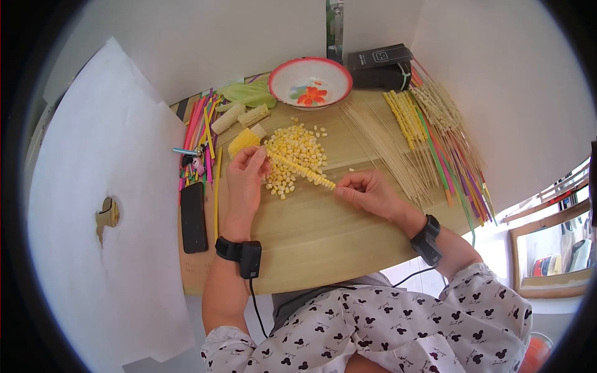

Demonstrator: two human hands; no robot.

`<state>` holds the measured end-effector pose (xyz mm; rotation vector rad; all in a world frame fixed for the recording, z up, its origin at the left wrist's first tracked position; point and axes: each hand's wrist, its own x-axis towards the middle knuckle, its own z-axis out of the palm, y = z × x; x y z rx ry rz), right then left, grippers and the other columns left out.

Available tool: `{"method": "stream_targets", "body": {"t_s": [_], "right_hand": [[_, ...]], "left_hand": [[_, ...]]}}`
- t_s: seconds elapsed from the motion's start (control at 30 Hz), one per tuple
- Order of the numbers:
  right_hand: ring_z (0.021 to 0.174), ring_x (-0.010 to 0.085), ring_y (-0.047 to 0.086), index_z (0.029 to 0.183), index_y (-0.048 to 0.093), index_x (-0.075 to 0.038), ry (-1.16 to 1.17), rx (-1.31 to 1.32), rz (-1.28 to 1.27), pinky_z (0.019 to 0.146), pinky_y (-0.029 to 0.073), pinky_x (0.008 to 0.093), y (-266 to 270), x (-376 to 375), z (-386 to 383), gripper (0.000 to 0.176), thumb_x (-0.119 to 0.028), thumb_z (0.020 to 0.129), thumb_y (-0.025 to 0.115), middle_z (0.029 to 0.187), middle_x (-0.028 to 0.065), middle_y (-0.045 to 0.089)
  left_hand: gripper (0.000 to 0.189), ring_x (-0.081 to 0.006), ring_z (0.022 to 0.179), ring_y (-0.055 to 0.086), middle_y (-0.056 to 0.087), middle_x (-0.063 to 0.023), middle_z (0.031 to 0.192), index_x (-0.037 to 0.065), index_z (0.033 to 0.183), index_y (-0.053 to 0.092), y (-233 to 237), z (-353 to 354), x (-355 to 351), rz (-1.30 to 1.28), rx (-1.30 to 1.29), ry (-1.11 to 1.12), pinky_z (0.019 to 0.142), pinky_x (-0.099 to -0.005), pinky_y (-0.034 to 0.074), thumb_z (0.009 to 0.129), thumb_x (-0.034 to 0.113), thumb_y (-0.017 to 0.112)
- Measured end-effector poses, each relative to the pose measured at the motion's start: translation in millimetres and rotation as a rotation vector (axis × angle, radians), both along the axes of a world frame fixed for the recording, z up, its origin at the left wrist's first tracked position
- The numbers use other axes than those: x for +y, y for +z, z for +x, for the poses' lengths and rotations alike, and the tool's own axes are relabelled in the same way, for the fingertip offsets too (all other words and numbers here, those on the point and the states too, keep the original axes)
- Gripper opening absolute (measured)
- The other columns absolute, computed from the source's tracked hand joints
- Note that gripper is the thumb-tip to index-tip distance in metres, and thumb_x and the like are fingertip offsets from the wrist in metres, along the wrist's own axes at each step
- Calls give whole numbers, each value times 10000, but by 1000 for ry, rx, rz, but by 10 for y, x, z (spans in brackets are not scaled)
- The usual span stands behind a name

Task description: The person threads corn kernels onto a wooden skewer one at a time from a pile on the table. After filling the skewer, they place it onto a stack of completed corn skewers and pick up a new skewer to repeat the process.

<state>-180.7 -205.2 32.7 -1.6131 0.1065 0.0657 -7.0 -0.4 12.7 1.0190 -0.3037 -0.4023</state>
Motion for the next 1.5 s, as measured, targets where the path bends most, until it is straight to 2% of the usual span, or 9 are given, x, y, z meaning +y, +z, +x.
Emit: {"method": "stream_targets", "body": {"t_s": [0.2,0.27,0.47,0.8,0.9,0.97,1.1,1.27,1.5], "right_hand": [[529,-21,423,877,637,-42,-95,8,-16,463,330,158,39,-20,10,129,-164,903,601,634,-87,521],[518,-19,417,876,637,-43,-107,1,-21,456,329,160,30,-25,15,132,-168,903,601,624,-88,515],[513,-15,419,877,635,-42,-112,-7,-52,455,330,158,23,-26,17,135,-171,902,602,617,-84,514],[495,-5,388,852,630,-37,-116,-18,-58,438,292,177,-38,-38,41,141,-169,897,612,593,-77,500],[495,-4,390,845,629,-34,-124,-20,-78,439,294,177,22,-16,32,147,-171,896,614,593,-76,501],[495,-4,392,842,628,-33,-129,-11,-89,440,295,177,31,-11,29,149,-172,896,614,593,-77,501],[495,-5,396,839,626,-32,-113,-31,-67,442,295,176,31,-11,23,150,-172,895,615,587,-80,495],[497,-7,394,841,627,-31,-115,-20,-71,442,288,176,27,-14,8,145,-162,899,605,582,-82,489],[508,-18,372,847,629,-32,-97,-24,-42,444,265,173,-2,-14,10,127,-145,899,603,590,-91,479]], "left_hand": [[183,-94,659,533,590,-23,777,9,962,617,-4,11,51,409,-310,221,614,-220,442,865,162,639],[187,-157,690,547,583,-57,769,20,932,622,44,-53,70,889,-642,228,633,-277,449,809,151,672],[165,-278,816,538,565,-109,790,16,849,611,-96,-69,33,1011,-1008,188,724,-379,433,746,121,686],[111,-266,753,567,590,-121,756,-5,827,607,-117,-52,53,1026,-1017,218,696,-361,449,792,98,632],[117,-208,686,602,612,-107,717,-19,872,614,-123,-8,50,849,-692,158,629,-304,461,822,84,596],[120,-83,688,576,629,-37,765,-26,907,622,-141,45,67,654,-586,167,618,-214,437,848,76,597],[121,-73,663,543,615,-19,744,-28,912,623,-15,64,142,737,-592,187,607,-216,432,840,66,600],[112,-65,635,495,574,-1,723,-17,888,622,-26,40,151,922,-788,-27,577,-222,414,802,56,618],[112,-64,652,503,564,5,727,2,887,628,7,-16,125,1001,-891,36,598,-225,418,808,81,625]]}}
